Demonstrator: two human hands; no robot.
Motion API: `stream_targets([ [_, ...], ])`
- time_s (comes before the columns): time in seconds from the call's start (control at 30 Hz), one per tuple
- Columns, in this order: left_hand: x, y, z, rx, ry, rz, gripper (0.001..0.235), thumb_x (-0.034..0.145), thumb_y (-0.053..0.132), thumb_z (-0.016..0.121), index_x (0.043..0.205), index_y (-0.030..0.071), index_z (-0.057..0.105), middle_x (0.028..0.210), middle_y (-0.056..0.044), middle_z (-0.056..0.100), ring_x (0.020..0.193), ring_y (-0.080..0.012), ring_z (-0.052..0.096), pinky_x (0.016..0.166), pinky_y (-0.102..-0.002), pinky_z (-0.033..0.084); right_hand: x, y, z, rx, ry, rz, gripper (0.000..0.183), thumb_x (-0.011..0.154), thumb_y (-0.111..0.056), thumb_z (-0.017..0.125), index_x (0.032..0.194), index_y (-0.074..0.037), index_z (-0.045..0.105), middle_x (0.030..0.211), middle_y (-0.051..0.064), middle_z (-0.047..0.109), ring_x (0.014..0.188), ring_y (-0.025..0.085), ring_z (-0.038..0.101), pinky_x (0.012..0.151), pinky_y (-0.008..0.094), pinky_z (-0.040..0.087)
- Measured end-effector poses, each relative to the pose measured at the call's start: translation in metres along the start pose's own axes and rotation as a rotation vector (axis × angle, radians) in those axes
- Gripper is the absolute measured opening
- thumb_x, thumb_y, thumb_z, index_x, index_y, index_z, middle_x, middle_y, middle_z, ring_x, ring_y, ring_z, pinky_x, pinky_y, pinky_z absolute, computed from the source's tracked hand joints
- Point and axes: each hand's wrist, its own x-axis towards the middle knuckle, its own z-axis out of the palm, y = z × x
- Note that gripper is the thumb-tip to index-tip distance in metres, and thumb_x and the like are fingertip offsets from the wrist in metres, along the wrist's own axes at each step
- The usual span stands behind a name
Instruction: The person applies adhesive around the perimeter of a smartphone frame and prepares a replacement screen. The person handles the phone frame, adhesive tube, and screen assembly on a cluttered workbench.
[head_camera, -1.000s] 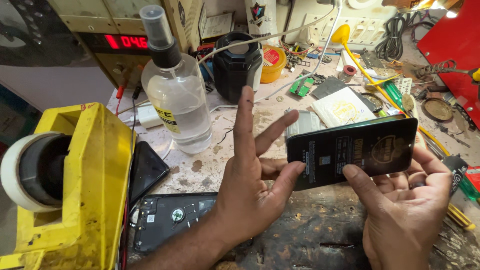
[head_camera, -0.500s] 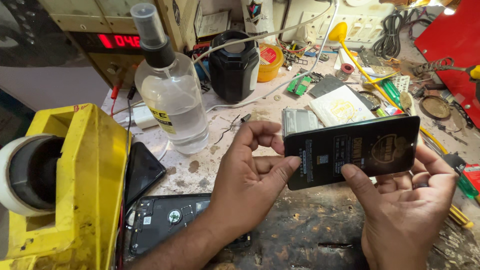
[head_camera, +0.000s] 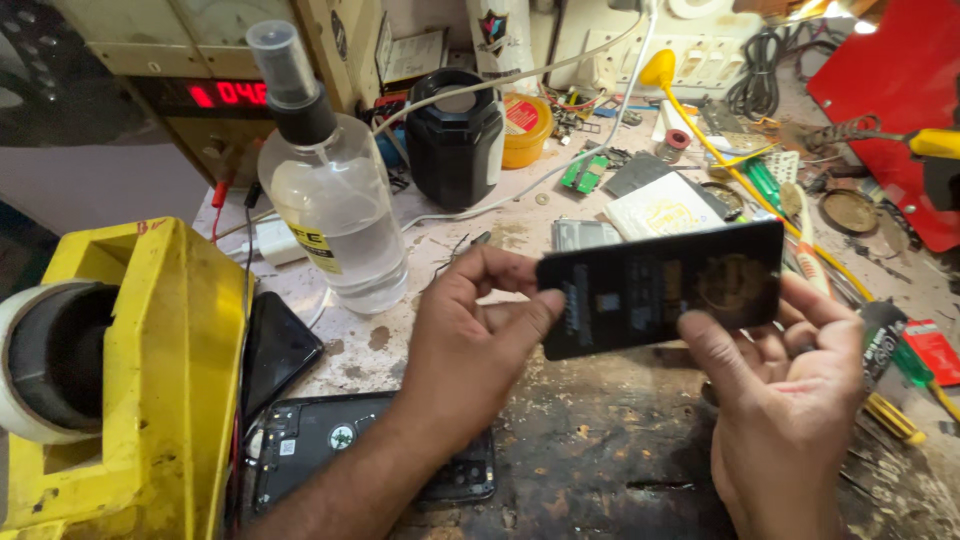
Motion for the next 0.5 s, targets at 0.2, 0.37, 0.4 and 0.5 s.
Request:
stream_targets([
  [0.2,0.016,0.005,-0.010,-0.158,-0.005,0.031,0.022,0.089,0.004,0.074,0.106,0.002,0.062,0.099,-0.006,0.064,0.083,-0.0097,0.066,0.071,-0.026,0.060,0.027,-0.007,-0.028,0.186,-0.128,0.234,0.041,0.095,0.002,0.059,0.135,0.004,0.049,0.125,0.016,0.065,0.114,0.020,0.067,0.103,0.035,0.056],
  [0.37,0.027,0.013,-0.010,-0.083,-0.019,-0.023,0.022,0.087,0.005,0.074,0.106,0.003,0.062,0.097,-0.004,0.065,0.081,-0.0106,0.066,0.070,-0.027,0.061,0.057,-0.013,-0.058,0.225,-0.150,0.427,0.028,0.102,-0.007,0.055,0.128,0.003,0.054,0.107,0.014,0.073,0.096,0.023,0.072,0.094,0.043,0.060],
  [0.4,0.029,0.013,-0.008,-0.091,-0.030,-0.031,0.022,0.087,0.005,0.074,0.105,0.003,0.062,0.096,-0.003,0.065,0.081,-0.0107,0.067,0.070,-0.028,0.061,0.063,-0.012,-0.064,0.218,-0.166,0.439,0.026,0.103,-0.008,0.054,0.127,0.003,0.055,0.104,0.012,0.073,0.093,0.023,0.072,0.092,0.044,0.061],
  [0.5,0.039,0.011,-0.001,-0.126,-0.060,-0.049,0.022,0.087,0.004,0.075,0.104,0.002,0.062,0.094,-0.006,0.068,0.078,-0.0115,0.067,0.069,-0.028,0.060,0.079,-0.007,-0.074,0.189,-0.167,0.429,0.024,0.106,-0.009,0.058,0.127,0.002,0.060,0.099,0.006,0.069,0.088,0.021,0.071,0.087,0.046,0.063],
])
